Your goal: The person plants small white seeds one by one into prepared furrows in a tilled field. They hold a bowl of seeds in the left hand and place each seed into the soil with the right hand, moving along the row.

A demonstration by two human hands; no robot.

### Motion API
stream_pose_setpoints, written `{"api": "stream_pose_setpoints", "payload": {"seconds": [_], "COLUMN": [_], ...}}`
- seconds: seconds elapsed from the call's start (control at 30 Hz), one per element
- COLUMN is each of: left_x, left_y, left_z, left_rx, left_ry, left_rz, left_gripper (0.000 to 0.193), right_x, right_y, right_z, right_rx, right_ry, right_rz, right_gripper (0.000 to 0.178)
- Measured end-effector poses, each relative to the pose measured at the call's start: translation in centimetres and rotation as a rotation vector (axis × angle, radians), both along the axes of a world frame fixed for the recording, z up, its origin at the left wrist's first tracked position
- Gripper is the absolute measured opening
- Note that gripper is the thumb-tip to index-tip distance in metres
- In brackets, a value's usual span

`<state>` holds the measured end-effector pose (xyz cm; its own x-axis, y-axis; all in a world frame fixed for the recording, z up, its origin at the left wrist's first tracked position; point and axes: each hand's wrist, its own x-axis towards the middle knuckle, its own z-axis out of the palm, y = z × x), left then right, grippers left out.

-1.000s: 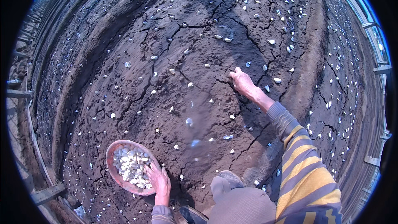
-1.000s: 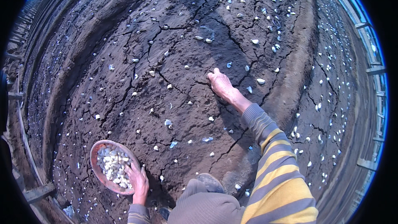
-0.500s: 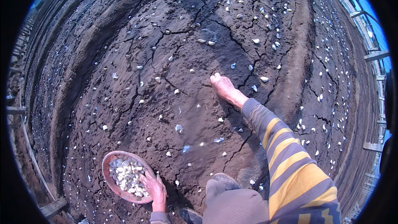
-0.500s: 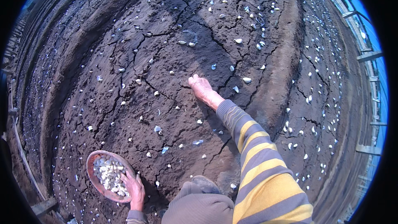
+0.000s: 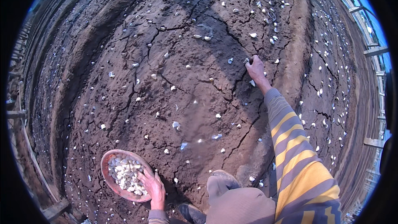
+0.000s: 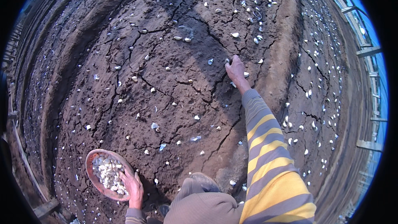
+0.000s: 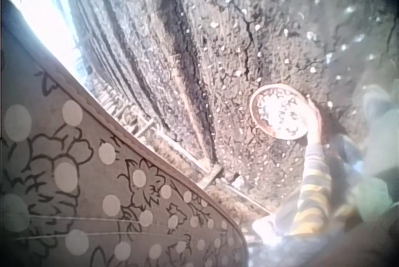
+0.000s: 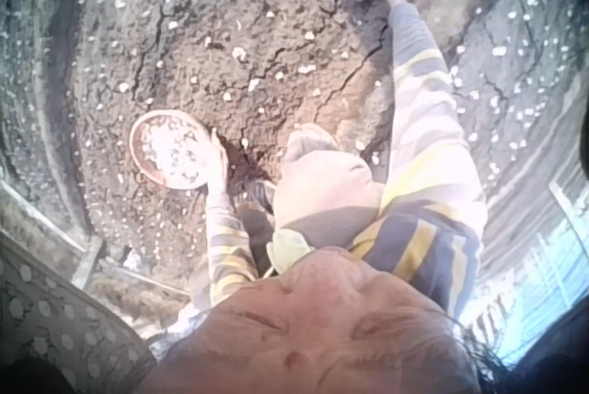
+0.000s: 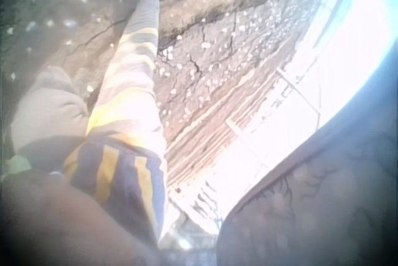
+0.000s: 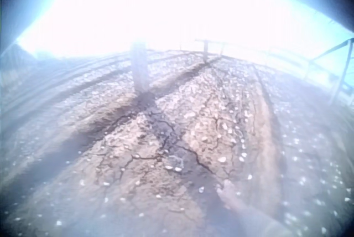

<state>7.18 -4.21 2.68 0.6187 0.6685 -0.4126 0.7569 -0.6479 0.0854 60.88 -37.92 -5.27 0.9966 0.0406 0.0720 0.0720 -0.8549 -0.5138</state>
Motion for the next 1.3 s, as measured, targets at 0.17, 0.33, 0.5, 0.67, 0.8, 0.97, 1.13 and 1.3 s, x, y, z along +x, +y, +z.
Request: {"api": "stream_pose_setpoints", "payload": {"seconds": [0.17,0.33,0.5,0.67,0.8,0.97,1.13,1.3], "left_x": [-0.3,-0.2,-0.5,-0.4,-0.9,-1.3,-1.1,-0.1], "left_y": [0.3,0.4,0.6,0.6,0.7,1.1,1.5,2.1], "left_z": [0.4,0.0,-0.5,-0.8,-1.0,-1.0,-0.7,0.9], "left_rx": [0.022,0.028,0.038,0.051,0.070,0.052,0.049,0.023], "left_ry": [0.033,0.022,0.098,0.048,0.055,0.103,0.097,0.171], "left_rz": [-0.017,-0.046,0.006,-0.019,-0.037,-0.055,-0.117,-0.149], "left_gripper": [0.066,0.065,0.066,0.067,0.067,0.068,0.071,0.072], "right_x": [-5.1,-10.0,-11.5,-12.0,-11.5,-8.9,-6.7,-6.7], "right_y": [2.1,1.0,1.7,3.2,2.8,-1.4,-4.3,-4.9], "right_z": [2.5,2.7,1.4,0.7,1.0,2.3,1.3,1.1], "right_rx": [0.374,0.019,0.038,-0.094,-0.148,-0.263,-0.276,-0.284], "right_ry": [0.325,0.146,0.134,0.096,0.073,0.074,0.167,0.235], "right_rz": [0.144,0.598,0.571,0.593,0.657,0.273,0.276,0.325], "right_gripper": [0.029,0.027,0.019,0.016,0.014,0.022,0.026,0.022]}}
